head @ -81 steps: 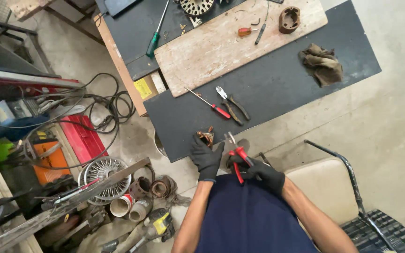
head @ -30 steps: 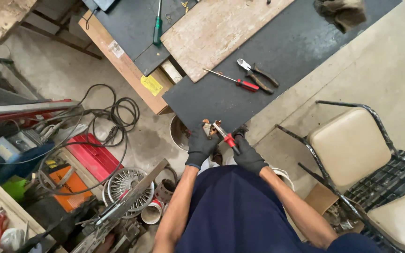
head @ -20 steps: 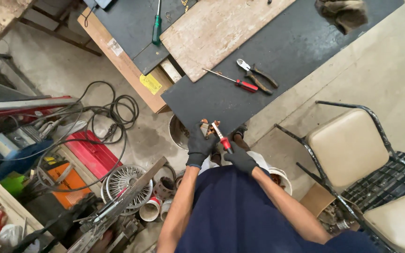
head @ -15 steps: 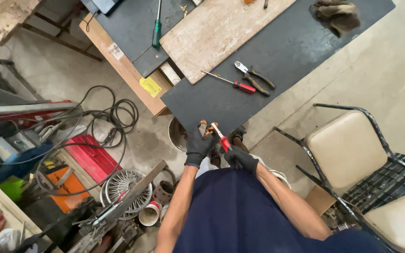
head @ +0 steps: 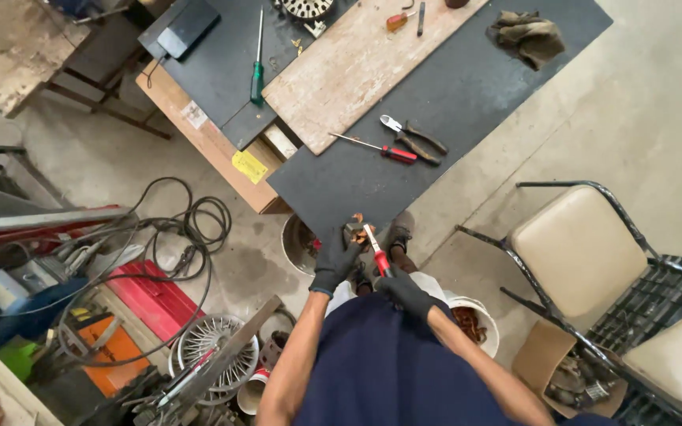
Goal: Disassembling a motor stator by removing copper windings using pliers and a screwdriver
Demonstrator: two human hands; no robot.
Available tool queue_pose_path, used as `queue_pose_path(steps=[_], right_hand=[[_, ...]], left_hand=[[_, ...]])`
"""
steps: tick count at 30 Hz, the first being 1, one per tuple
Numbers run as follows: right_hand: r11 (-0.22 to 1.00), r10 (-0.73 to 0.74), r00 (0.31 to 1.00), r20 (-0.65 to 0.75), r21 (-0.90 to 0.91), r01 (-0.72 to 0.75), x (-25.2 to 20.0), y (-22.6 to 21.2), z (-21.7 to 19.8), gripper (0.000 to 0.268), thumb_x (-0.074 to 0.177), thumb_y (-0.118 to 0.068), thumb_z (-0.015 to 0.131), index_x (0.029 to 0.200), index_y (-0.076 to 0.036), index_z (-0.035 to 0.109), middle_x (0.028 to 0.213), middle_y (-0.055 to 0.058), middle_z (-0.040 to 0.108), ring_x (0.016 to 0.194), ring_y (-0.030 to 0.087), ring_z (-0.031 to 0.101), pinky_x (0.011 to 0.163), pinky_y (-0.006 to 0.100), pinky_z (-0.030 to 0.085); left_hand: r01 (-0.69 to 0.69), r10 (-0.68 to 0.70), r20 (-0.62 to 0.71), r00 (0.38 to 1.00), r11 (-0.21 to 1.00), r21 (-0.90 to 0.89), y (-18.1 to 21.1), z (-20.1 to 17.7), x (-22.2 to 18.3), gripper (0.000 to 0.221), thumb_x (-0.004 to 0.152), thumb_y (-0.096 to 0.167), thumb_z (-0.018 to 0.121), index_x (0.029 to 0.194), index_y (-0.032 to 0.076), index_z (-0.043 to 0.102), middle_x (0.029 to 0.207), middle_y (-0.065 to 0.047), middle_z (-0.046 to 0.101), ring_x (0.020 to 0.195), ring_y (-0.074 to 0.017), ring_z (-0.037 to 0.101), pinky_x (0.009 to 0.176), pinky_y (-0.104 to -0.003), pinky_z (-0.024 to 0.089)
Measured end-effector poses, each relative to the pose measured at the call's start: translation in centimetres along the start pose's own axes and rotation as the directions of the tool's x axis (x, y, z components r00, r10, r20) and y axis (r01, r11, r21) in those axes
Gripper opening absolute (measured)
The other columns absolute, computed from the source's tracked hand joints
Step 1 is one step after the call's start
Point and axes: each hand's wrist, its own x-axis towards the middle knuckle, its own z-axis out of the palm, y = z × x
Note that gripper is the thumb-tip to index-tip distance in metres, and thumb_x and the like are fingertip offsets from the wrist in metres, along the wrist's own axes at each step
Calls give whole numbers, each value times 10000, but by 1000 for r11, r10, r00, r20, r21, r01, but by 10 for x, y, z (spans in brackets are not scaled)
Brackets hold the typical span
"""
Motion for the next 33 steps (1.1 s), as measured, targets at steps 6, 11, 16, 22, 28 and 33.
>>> queue_pose_path(steps=[6, 11, 16, 22, 28, 33], right_hand=[[974, -5, 987, -158, -224, -31, 13, 4, 14, 702, 835, -465, 698, 1479, -364, 439, 1282, 80, 668, 1265, 302, 616, 1102, 433, 467], [960, 1, 974, -228, -273, -65, 18, -4, 10, 689, 866, -622, 614, 1476, -343, 454, 1306, 94, 679, 1286, 309, 612, 1110, 460, 465], [959, -17, 956, -294, -274, -68, 41, 15, 6, 630, 871, -671, 574, 1331, -241, 596, 1239, 138, 703, 1263, 328, 625, 1114, 451, 475], [890, -285, 898, -335, -441, 118, 70, 30, -9, 467, 903, -549, 633, 1141, -152, 695, 1088, 185, 698, 1147, 373, 656, 1007, 471, 535], [806, -263, 923, -280, -590, 51, 36, -13, -19, 467, 884, -569, 555, 1165, -226, 703, 1269, 176, 661, 1178, 401, 647, 1007, 503, 527], [835, -256, 950, -179, -536, 124, 104, 51, -41, 448, 824, -501, 638, 1210, -275, 650, 1136, 123, 739, 1117, 370, 685, 969, 479, 558]], left_hand=[[140, -135, -136, 981, 990, 30, 30, 16, -2, 504, 914, 452, 510, 1372, 244, 536, 1302, -186, 626, 1215, -435, 615, 1048, -530, 531], [381, -413, -359, 837, 911, -160, -14, 59, 56, 501, 1002, 622, 400, 1105, 173, 595, 1156, -157, 672, 1139, -398, 642, 1016, -501, 529], [386, -456, -451, 767, 890, -243, 8, 60, 61, 562, 1038, 654, 370, 937, 189, 669, 1005, -88, 731, 1017, -305, 701, 945, -379, 537], [380, -433, -506, 746, 901, -210, 29, 35, 61, 535, 1035, 541, 447, 837, 118, 708, 867, -132, 735, 888, -372, 715, 859, -436, 549], [413, -402, -460, 792, 907, -82, 56, 32, 64, 483, 1010, 457, 493, 713, 126, 681, 749, -109, 732, 808, -343, 734, 791, -400, 571], [403, -406, -378, 832, 911, -89, 41, 32, 70, 459, 950, 505, 535, 802, 116, 728, 812, -116, 749, 894, -362, 731, 841, -423, 561]])
